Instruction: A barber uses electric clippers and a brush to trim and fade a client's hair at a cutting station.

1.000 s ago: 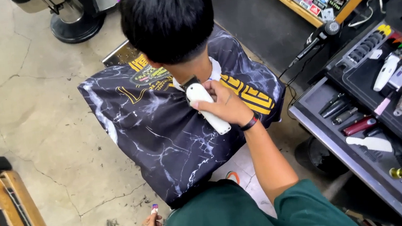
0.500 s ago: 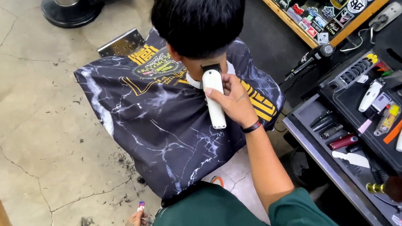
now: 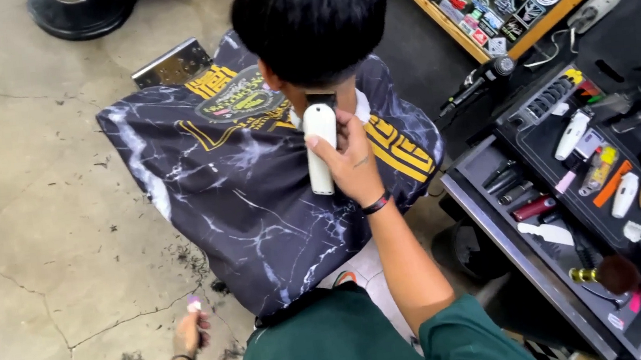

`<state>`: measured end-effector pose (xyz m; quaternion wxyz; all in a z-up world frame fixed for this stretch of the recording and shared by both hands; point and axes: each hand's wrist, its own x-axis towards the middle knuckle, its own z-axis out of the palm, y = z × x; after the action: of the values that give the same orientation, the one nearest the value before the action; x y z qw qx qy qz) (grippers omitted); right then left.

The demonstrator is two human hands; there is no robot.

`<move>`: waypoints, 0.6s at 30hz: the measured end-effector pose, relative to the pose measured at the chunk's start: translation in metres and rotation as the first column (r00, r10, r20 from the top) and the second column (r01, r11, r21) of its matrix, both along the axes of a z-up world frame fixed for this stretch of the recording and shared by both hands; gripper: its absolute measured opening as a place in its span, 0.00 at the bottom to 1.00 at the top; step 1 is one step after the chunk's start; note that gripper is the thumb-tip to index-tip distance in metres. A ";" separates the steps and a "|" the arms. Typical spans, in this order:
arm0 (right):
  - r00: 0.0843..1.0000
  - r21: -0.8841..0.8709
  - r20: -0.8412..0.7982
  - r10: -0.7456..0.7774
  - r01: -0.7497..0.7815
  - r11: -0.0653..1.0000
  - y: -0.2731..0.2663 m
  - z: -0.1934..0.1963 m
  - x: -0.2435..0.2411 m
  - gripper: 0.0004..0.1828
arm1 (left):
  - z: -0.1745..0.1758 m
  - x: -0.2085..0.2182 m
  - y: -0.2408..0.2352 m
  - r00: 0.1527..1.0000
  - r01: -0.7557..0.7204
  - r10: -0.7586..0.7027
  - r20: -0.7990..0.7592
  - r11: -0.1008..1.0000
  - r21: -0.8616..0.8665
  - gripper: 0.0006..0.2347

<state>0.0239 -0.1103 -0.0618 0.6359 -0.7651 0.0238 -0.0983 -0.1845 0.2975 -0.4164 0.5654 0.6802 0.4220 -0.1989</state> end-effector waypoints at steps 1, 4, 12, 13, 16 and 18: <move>0.996 0.143 0.069 0.063 -0.072 0.987 0.002 -0.005 -0.001 0.29 | 0.002 0.011 0.007 0.994 -0.035 0.027 0.102 0.996 0.077 0.20; 0.935 0.805 -0.066 0.349 -0.157 0.572 -0.014 -0.009 -0.013 0.19 | 0.040 0.055 0.010 0.913 -0.142 0.113 0.391 0.989 0.047 0.16; 0.844 0.486 -0.173 0.507 -0.375 0.790 -0.119 0.001 0.011 0.17 | 0.330 0.195 -0.113 0.329 -0.153 -0.536 0.778 0.782 0.604 0.12; 0.780 0.405 -0.263 0.568 -0.445 0.799 -0.132 0.001 0.015 0.19 | 0.375 0.196 -0.143 0.166 -0.177 -0.677 0.717 0.695 0.697 0.10; 0.751 0.455 -0.158 0.641 -0.521 0.723 -0.149 0.002 0.046 0.25 | 0.475 0.235 -0.224 -0.085 -0.269 -0.849 0.521 0.523 0.809 0.11; 0.729 0.479 -0.133 0.672 -0.546 0.687 -0.149 0.011 0.058 0.25 | 0.506 0.265 -0.259 -0.107 -0.336 -0.914 0.392 0.404 0.851 0.12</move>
<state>0.0818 -0.2588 -0.0512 0.7653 -0.5832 -0.1194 0.2449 0.0807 0.0381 0.0899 0.1924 0.8508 -0.2915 0.3927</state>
